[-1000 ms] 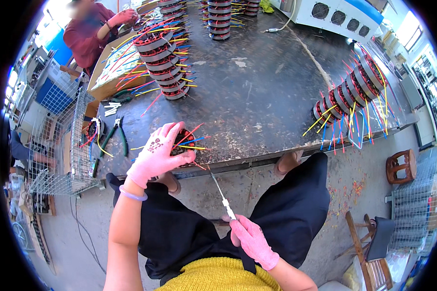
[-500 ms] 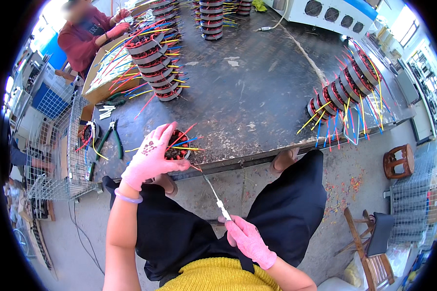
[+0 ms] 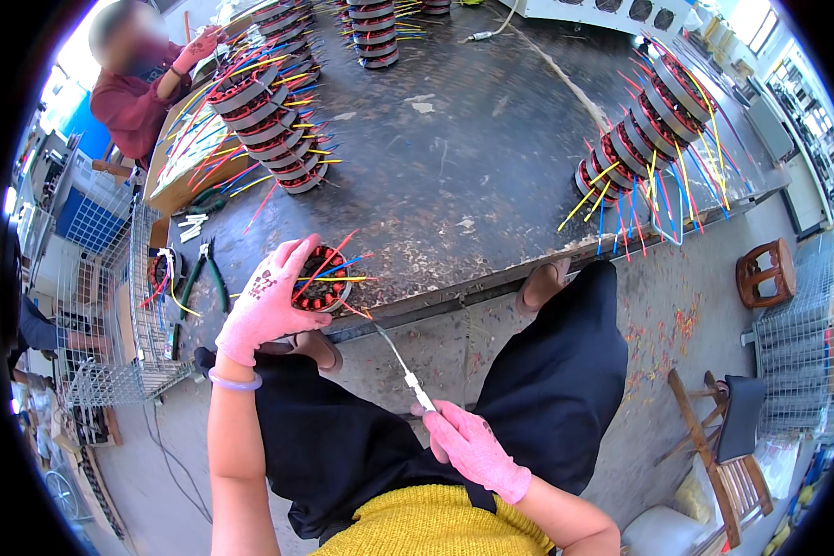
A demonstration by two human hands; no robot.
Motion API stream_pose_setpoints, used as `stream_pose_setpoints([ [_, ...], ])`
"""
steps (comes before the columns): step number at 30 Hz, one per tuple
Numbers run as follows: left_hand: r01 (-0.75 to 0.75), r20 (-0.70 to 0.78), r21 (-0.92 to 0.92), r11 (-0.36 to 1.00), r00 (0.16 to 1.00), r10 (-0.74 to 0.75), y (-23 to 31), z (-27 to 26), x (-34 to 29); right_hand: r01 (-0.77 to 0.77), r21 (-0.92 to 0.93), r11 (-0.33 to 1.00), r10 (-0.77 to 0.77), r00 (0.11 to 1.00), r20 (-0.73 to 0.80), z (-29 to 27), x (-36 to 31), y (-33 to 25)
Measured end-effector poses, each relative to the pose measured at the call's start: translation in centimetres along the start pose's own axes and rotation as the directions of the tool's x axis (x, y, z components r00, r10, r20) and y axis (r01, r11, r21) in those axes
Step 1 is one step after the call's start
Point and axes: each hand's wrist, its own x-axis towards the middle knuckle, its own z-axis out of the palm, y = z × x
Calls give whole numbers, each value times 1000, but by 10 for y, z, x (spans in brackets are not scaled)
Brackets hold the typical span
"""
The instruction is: The person uses a wire stripper to strip the insulation off the ends of several colorful wires attached to metal components, then stacks the components on a table.
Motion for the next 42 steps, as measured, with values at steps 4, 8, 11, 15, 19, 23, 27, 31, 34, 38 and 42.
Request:
stream_pose_setpoints([
  [4, -19, -6, 7, 1000, 1000, 19, -4, 3, 0, -2, 31, 1000, 2, 1000, 2, 0, 1, 6],
  [8, -9, 0, 8, 1000, 1000, 9, -5, 3, 2, -14, 40, 999, 14, 1000, -1, 0, -1, 4],
  [11, -2, 0, 2, 1000, 1000, 2, -3, 2, 1, -10, 27, 1000, 10, 1000, -4, 1, -1, 2],
  [15, 5, 2, -1, 1000, 1000, -5, -3, 2, 2, -19, 95, 995, 19, 1000, -2, 3, 0, 6],
  [19, -20, -14, -3, 1000, 1000, 20, -5, 3, 1, -25, 86, 996, 25, 1000, 2, 3, -2, 2],
  [23, -31, -16, -1, 1000, 999, 30, -6, 4, 1, -34, 105, 994, 34, 999, 3, 3, -3, 2],
  [27, -32, -15, -2, 999, 999, 32, -5, 3, 2, -37, 81, 996, 38, 999, -8, 3, -3, 1],
  [31, -28, -14, -5, 1000, 1000, 28, -4, 3, 2, 26, -22, 999, -26, 1000, 0, -1, -2, 7],
  [34, -32, -21, -1, 999, 999, 32, -5, 4, 1, -9, -16, 1000, 9, 1000, -18, 2, -2, 2],
  [38, -25, -12, 7, 1000, 1000, 25, -5, 3, 1, -14, 6, 1000, 14, 1000, -18, 3, -2, 3],
  [42, -18, -14, 2, 1000, 1000, 18, -4, 3, 0, -8, 26, 1000, 9, 1000, -21, 5, -2, 2],
])
